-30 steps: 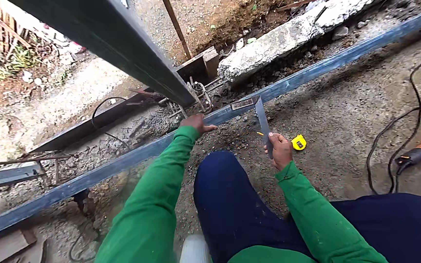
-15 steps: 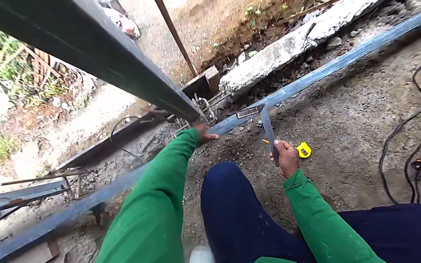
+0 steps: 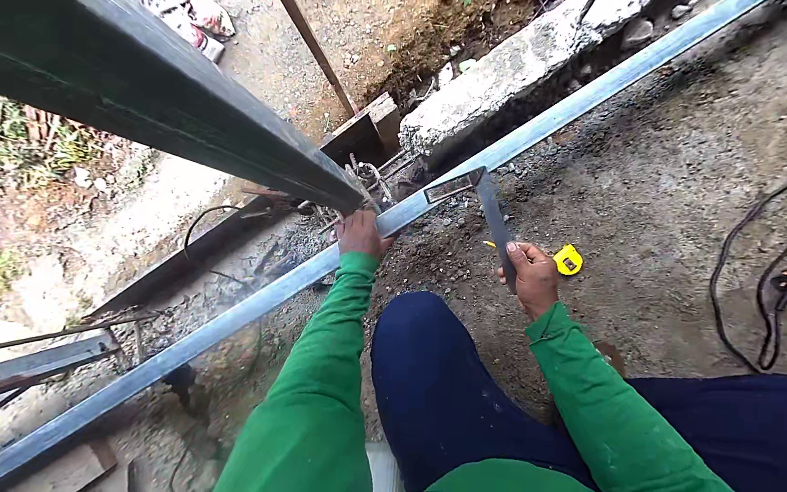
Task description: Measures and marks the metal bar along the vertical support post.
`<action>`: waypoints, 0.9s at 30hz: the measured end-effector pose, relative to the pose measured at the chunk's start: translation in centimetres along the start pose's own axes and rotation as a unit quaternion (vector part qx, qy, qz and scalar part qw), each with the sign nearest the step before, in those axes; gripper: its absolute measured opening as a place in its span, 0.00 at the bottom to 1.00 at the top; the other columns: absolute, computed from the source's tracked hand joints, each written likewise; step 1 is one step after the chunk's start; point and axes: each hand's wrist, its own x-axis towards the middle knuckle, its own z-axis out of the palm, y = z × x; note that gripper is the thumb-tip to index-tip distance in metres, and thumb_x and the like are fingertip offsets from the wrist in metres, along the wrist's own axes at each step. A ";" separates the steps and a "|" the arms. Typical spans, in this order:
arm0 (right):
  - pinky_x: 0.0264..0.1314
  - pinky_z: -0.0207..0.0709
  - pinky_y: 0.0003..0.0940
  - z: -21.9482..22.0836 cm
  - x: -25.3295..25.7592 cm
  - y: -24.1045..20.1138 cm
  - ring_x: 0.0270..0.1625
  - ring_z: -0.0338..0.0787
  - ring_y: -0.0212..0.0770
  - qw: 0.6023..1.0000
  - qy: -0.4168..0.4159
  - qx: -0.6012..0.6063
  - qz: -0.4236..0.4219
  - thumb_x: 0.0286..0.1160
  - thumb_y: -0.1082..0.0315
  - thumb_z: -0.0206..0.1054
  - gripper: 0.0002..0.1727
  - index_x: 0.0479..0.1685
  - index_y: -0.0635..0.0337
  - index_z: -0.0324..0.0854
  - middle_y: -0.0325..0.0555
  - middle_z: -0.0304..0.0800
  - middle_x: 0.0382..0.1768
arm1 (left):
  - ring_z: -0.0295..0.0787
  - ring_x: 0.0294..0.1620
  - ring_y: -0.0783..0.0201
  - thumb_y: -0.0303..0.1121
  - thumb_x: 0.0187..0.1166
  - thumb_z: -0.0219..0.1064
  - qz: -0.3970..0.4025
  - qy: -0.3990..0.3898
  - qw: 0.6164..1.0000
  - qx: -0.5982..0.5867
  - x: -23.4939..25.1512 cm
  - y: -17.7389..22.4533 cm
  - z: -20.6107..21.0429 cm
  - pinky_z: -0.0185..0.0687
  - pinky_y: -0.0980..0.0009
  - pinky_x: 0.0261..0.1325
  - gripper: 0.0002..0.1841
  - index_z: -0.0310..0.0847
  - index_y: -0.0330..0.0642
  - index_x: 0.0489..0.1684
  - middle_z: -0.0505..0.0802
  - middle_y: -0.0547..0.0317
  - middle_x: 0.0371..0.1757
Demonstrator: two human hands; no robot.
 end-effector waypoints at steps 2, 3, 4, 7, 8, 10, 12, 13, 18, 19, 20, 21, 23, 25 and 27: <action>0.27 0.90 0.38 1.5 0.4 0.5 0.21 0.90 0.41 1.000 -0.005 -0.005 0.024 0.88 0.61 0.65 0.14 0.52 0.65 0.85 0.50 0.91 0.29 | 0.82 0.69 0.32 0.48 0.57 0.87 -0.011 0.000 1.000 -0.011 -0.2 0.3 0.3 0.70 0.29 0.72 0.36 0.82 0.35 0.62 0.88 0.34 0.63; 0.27 0.90 0.38 2.3 0.4 1.0 0.21 0.89 0.42 0.999 -0.014 -0.012 0.043 0.88 0.59 0.64 0.15 0.54 0.64 0.84 0.50 0.91 0.30 | 0.81 0.71 0.32 0.48 0.57 0.87 -0.021 -0.009 1.000 -0.018 -0.6 0.3 0.5 0.68 0.29 0.74 0.37 0.82 0.36 0.65 0.87 0.34 0.65; 0.27 0.89 0.39 3.2 0.6 1.5 0.22 0.89 0.42 0.998 -0.024 -0.017 0.059 0.88 0.57 0.64 0.17 0.55 0.63 0.84 0.51 0.91 0.30 | 0.81 0.72 0.33 0.50 0.57 0.87 -0.027 -0.017 0.999 -0.018 -0.6 0.2 0.5 0.69 0.30 0.74 0.37 0.82 0.38 0.66 0.87 0.36 0.66; 0.28 0.89 0.39 5.9 1.0 1.8 0.23 0.89 0.42 0.993 -0.056 -0.041 0.093 0.89 0.54 0.63 0.18 0.57 0.61 0.84 0.50 0.91 0.32 | 0.82 0.72 0.36 0.60 0.61 0.83 -0.019 -0.080 0.995 -0.062 0.7 -1.0 -0.3 0.73 0.31 0.71 0.42 0.80 0.39 0.70 0.87 0.37 0.67; 0.28 0.88 0.39 6.7 1.1 1.8 0.23 0.89 0.42 0.991 -0.068 -0.056 0.099 0.89 0.53 0.62 0.19 0.58 0.61 0.84 0.50 0.91 0.32 | 0.83 0.70 0.37 0.62 0.65 0.80 -0.012 -0.104 0.988 -0.111 1.2 -1.6 -0.8 0.75 0.32 0.71 0.43 0.78 0.38 0.73 0.88 0.37 0.67; 0.28 0.88 0.39 7.6 1.0 2.0 0.23 0.89 0.42 0.986 -0.099 -0.090 0.103 0.90 0.50 0.60 0.21 0.61 0.59 0.83 0.50 0.91 0.33 | 0.88 0.65 0.41 0.56 0.82 0.68 -0.005 -0.110 0.966 -0.234 1.9 -2.0 -2.0 0.80 0.38 0.71 0.36 0.72 0.35 0.79 0.90 0.37 0.63; 0.29 0.88 0.40 8.4 0.7 2.1 0.24 0.89 0.42 0.979 -0.129 -0.121 0.104 0.90 0.48 0.59 0.22 0.62 0.57 0.83 0.51 0.91 0.35 | 0.89 0.66 0.47 0.50 0.92 0.55 0.002 -0.079 0.950 -0.301 2.5 -1.4 -2.4 0.80 0.46 0.75 0.29 0.71 0.35 0.81 0.90 0.39 0.64; 0.29 0.88 0.41 8.8 0.6 2.2 0.24 0.89 0.43 0.976 -0.139 -0.133 0.106 0.90 0.48 0.59 0.22 0.63 0.56 0.82 0.51 0.92 0.36 | 0.88 0.68 0.47 0.48 0.94 0.51 0.010 -0.066 0.949 -0.307 2.9 -1.0 -2.2 0.78 0.47 0.77 0.27 0.73 0.35 0.79 0.90 0.38 0.66; 0.27 0.88 0.42 9.8 0.6 3.3 0.22 0.89 0.45 0.970 -0.159 -0.146 0.112 0.89 0.43 0.58 0.24 0.64 0.52 0.82 0.52 0.92 0.35 | 0.86 0.73 0.44 0.48 0.95 0.48 -0.063 -0.037 0.973 -0.218 3.9 0.7 -0.7 0.74 0.38 0.76 0.24 0.86 0.46 0.69 0.91 0.43 0.67; 0.27 0.88 0.43 9.8 0.7 3.4 0.23 0.90 0.46 0.969 -0.159 -0.151 0.110 0.89 0.43 0.57 0.24 0.65 0.51 0.82 0.53 0.92 0.35 | 0.86 0.72 0.43 0.49 0.95 0.48 -0.076 -0.038 0.974 -0.209 4.0 0.8 -0.7 0.75 0.36 0.74 0.24 0.86 0.48 0.69 0.91 0.43 0.67; 0.30 0.88 0.45 9.7 0.7 3.4 0.26 0.91 0.47 0.968 -0.160 -0.164 0.103 0.89 0.42 0.57 0.24 0.66 0.50 0.82 0.53 0.92 0.38 | 0.86 0.71 0.43 0.50 0.94 0.48 -0.082 -0.039 0.974 -0.208 3.9 0.8 -0.6 0.76 0.35 0.72 0.24 0.86 0.49 0.70 0.91 0.43 0.66; 0.35 0.88 0.50 9.4 0.8 3.4 0.31 0.92 0.49 0.966 -0.157 -0.183 0.089 0.89 0.42 0.56 0.24 0.67 0.49 0.83 0.52 0.93 0.42 | 0.87 0.71 0.43 0.50 0.94 0.48 -0.084 -0.036 0.974 -0.209 3.9 0.8 -0.4 0.76 0.35 0.72 0.24 0.86 0.50 0.70 0.91 0.43 0.66; 0.49 0.85 0.58 8.3 1.0 3.2 0.45 0.93 0.52 0.965 -0.149 -0.205 0.063 0.90 0.43 0.55 0.25 0.69 0.48 0.84 0.53 0.93 0.51 | 0.87 0.71 0.44 0.51 0.94 0.48 -0.087 -0.034 0.974 -0.208 3.9 0.8 -0.4 0.76 0.35 0.71 0.24 0.86 0.52 0.70 0.91 0.46 0.67; 0.55 0.88 0.54 6.8 1.7 3.4 0.50 0.95 0.48 0.969 -0.131 -0.202 0.047 0.92 0.45 0.53 0.25 0.71 0.51 0.82 0.49 0.94 0.52 | 0.87 0.71 0.45 0.52 0.94 0.47 -0.092 -0.032 0.975 -0.200 3.9 0.9 -0.3 0.77 0.34 0.69 0.24 0.86 0.55 0.71 0.91 0.49 0.67; 0.54 0.88 0.49 5.1 2.2 3.7 0.48 0.95 0.44 0.976 -0.096 -0.189 0.045 0.93 0.47 0.53 0.24 0.69 0.53 0.83 0.45 0.95 0.49 | 0.87 0.70 0.46 0.54 0.93 0.47 -0.097 -0.029 0.977 -0.186 4.0 1.0 0.0 0.78 0.33 0.67 0.24 0.86 0.58 0.72 0.92 0.50 0.67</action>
